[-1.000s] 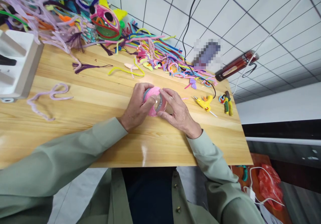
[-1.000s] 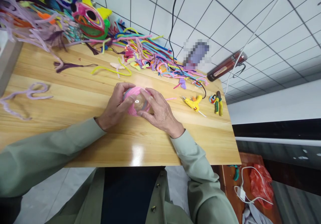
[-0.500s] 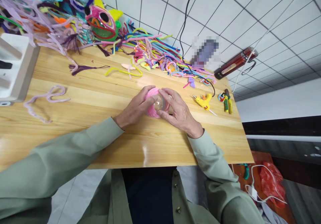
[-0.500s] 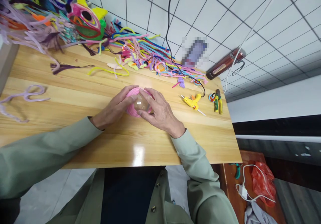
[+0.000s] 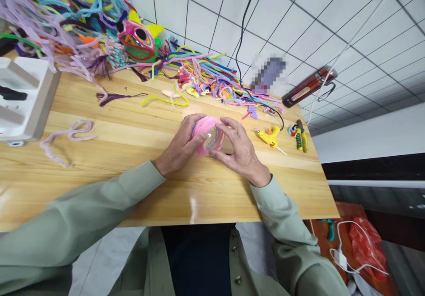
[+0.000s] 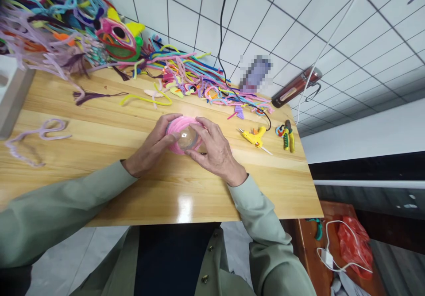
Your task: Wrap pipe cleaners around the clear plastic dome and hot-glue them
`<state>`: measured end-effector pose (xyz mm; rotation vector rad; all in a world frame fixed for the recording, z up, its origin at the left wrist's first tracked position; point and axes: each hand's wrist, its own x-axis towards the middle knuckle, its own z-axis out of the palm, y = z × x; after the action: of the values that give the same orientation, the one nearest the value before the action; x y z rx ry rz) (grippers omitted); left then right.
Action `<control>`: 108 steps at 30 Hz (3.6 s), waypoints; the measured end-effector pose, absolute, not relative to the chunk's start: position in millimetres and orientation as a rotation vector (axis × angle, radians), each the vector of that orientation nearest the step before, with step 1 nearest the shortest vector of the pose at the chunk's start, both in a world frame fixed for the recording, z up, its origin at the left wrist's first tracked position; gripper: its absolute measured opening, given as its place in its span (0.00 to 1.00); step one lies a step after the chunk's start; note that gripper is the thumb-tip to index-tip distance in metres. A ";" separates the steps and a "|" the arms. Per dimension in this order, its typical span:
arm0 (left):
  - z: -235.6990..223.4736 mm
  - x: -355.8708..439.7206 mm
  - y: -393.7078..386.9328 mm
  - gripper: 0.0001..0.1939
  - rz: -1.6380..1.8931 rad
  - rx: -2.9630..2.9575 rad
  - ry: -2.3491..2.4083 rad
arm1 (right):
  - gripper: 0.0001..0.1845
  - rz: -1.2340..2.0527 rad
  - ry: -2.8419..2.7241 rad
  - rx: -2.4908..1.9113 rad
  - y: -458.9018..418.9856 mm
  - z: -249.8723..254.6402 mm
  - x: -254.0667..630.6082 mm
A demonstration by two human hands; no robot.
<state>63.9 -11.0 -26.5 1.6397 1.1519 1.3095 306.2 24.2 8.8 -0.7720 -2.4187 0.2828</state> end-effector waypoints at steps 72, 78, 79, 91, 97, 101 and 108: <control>-27.2 62.3 -4.6 0.37 1.236 1.544 1.193 | 0.23 0.052 -2.289 -0.779 4.3 -4.7 284.8; -26.0 60.0 -3.8 0.32 1.200 1.771 1.283 | 0.29 0.136 -2.322 -0.831 6.3 -6.1 288.3; -26.3 60.3 -3.8 0.31 1.206 1.783 1.290 | 0.29 0.146 -2.319 -0.834 6.6 -6.6 288.5; -22.2 61.9 -5.1 0.30 1.215 1.593 1.234 | 0.31 0.157 -2.308 -0.831 4.7 -10.3 287.4; -29.0 60.9 -3.3 0.36 1.229 1.597 1.256 | 0.31 0.095 -2.317 -0.771 8.0 -10.1 286.8; -30.2 59.0 -1.3 0.33 1.228 1.669 1.286 | 0.31 0.109 -2.367 -0.773 10.2 -10.3 287.4; -28.0 61.2 0.7 0.30 1.284 1.567 1.250 | 0.32 0.066 -2.329 -0.693 10.2 -11.7 286.5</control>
<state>61.2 0.7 -28.0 1.5672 1.2499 1.2839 286.5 10.2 -11.7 -0.6928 -2.3289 0.0660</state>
